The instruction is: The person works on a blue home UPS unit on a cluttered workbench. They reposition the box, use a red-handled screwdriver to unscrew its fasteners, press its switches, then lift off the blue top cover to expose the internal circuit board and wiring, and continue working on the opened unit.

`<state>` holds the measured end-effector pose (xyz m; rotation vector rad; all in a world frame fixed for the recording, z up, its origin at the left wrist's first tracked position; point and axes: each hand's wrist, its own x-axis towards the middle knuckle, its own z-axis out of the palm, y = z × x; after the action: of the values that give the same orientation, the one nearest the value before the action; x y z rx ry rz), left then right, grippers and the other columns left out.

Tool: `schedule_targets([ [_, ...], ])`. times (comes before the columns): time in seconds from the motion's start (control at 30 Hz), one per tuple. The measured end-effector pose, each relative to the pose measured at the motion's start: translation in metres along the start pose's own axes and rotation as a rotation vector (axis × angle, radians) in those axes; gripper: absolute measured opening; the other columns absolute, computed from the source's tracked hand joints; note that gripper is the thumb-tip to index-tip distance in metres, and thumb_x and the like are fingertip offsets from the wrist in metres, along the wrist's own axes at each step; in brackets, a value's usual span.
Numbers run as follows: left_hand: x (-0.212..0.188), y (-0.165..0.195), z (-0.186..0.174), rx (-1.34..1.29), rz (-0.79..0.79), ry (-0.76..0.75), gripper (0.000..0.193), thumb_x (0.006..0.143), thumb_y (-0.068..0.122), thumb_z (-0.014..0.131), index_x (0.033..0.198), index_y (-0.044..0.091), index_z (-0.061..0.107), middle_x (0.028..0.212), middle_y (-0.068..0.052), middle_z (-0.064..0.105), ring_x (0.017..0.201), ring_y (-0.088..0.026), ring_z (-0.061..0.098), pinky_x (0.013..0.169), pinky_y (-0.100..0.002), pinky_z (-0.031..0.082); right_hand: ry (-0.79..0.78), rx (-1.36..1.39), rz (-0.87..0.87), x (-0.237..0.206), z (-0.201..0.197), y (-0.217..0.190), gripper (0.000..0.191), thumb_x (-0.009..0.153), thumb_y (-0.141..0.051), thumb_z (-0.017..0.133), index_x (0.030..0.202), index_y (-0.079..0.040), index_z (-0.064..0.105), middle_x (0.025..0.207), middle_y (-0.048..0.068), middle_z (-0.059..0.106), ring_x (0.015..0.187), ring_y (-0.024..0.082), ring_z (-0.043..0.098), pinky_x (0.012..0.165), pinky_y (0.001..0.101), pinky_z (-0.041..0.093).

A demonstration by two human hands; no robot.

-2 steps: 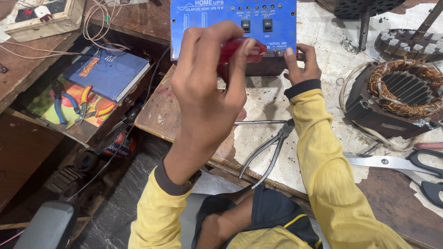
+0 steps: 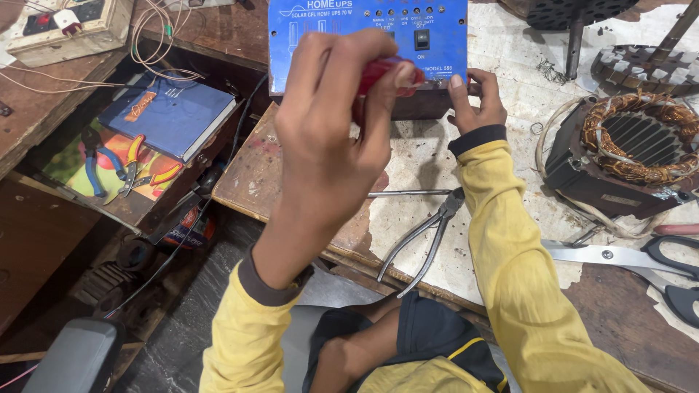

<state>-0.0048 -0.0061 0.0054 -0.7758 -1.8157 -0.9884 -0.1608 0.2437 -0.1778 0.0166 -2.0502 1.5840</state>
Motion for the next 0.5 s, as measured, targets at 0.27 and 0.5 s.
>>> schedule_targets([
  [0.27,0.041,-0.032,0.002,-0.079,0.307,-0.244,0.036,0.098,-0.011,0.065,0.127,0.003,0.049,0.115,-0.016,0.055,0.108,-0.035,0.055,0.093,-0.041,0.047,0.005,0.024,0.006,0.002,0.002,0.008,0.05,0.1,-0.046,0.071,0.13,-0.008,0.06,0.111,0.011,0.07,0.092,0.018,0.076,0.067,0.029,0.065],
  [0.5,0.062,-0.04,0.017,-0.172,0.292,-0.46,0.03,0.09,-0.01,0.066,0.115,0.001,0.053,0.103,-0.018,0.059,0.095,-0.035,0.061,0.082,-0.042,0.05,0.025,0.098,0.034,0.01,0.01,0.023,0.049,0.097,-0.044,0.075,0.13,-0.011,0.06,0.116,0.01,0.069,0.091,0.017,0.073,0.069,0.0286,0.061],
])
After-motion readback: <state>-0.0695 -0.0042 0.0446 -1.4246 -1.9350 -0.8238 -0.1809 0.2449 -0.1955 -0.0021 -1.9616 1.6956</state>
